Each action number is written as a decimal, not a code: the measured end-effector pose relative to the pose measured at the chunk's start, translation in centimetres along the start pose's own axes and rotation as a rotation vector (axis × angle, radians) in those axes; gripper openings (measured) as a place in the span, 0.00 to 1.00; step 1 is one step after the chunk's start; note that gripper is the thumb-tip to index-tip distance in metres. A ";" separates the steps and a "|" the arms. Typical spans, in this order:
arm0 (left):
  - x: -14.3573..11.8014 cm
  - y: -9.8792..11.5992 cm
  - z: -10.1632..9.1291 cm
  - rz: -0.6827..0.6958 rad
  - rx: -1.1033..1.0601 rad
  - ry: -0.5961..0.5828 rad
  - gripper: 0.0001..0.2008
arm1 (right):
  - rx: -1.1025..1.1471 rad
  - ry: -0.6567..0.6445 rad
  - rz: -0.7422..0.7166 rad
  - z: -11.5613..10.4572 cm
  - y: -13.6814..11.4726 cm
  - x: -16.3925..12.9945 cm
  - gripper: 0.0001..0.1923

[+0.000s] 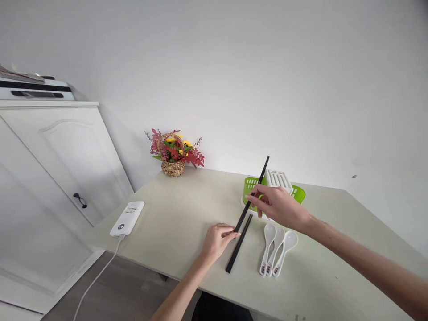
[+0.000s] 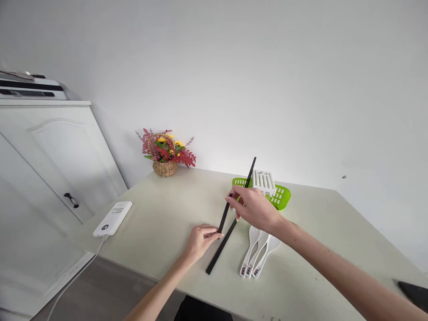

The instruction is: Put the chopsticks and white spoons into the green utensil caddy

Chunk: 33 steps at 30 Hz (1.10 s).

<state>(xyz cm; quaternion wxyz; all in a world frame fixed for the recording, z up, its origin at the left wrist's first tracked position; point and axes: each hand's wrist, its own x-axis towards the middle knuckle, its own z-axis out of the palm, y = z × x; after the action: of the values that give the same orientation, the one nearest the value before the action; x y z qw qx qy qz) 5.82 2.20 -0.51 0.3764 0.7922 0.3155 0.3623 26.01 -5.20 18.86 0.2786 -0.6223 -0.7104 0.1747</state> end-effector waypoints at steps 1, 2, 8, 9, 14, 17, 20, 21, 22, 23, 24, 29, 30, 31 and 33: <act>0.0 -0.1 0.0 0.017 0.002 0.017 0.17 | -0.002 -0.001 -0.003 0.0 0.0 0.0 0.16; 0.1 -0.3 0.1 0.026 0.002 0.032 0.16 | -0.001 0.000 -0.007 0.0 0.0 0.1 0.16; 0.1 -0.4 0.3 0.005 -0.043 0.040 0.16 | -0.008 0.011 -0.020 -0.1 0.1 0.2 0.14; 0.0 -0.3 0.3 -0.009 -0.058 0.034 0.16 | -0.010 0.014 -0.023 -0.1 0.1 0.2 0.14; -0.1 0.6 0.2 -0.066 -0.107 0.035 0.20 | 0.011 0.038 -0.038 0.2 0.3 0.2 0.15; 0.0 0.7 0.1 -0.041 -0.087 0.024 0.23 | 0.022 0.053 -0.051 0.4 0.5 0.3 0.15; 0.0 0.6 0.0 -0.034 -0.075 0.009 0.24 | 0.012 0.056 -0.071 0.4 0.5 0.4 0.16; 0.0 0.5 0.1 -0.043 -0.083 0.004 0.25 | 0.006 0.058 -0.077 0.4 0.5 0.4 0.16; 0.0 0.4 0.1 -0.054 -0.095 0.000 0.25 | 0.001 0.061 -0.082 0.4 0.4 0.3 0.16; 0.0 0.3 0.1 -0.065 -0.107 -0.001 0.24 | -0.006 0.064 -0.086 0.4 0.3 0.3 0.17; -0.1 0.2 0.2 -0.072 -0.116 -0.002 0.24 | -0.017 0.067 -0.090 0.4 0.2 0.3 0.17; -0.1 -0.1 0.4 -0.070 -0.133 -0.004 0.19 | -0.061 0.071 -0.087 0.2 0.4 0.2 0.16; -0.1 -0.2 0.4 -0.073 -0.124 0.004 0.18 | -0.057 0.081 -0.078 -0.2 0.6 0.2 0.16; -0.1 -0.3 0.4 -0.080 -0.113 0.015 0.16 | -0.051 0.100 -0.064 -0.7 0.7 0.3 0.15; 0.0 -0.6 0.5 -0.100 -0.096 0.047 0.15 | -0.050 0.172 -0.028 -2.5 1.0 0.5 0.16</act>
<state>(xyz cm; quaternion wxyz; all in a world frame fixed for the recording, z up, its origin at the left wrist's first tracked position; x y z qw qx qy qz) 6.06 2.28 -1.21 0.4242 0.7477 0.3457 0.3762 28.28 -4.79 20.31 0.3253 -0.6316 -0.6968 0.0990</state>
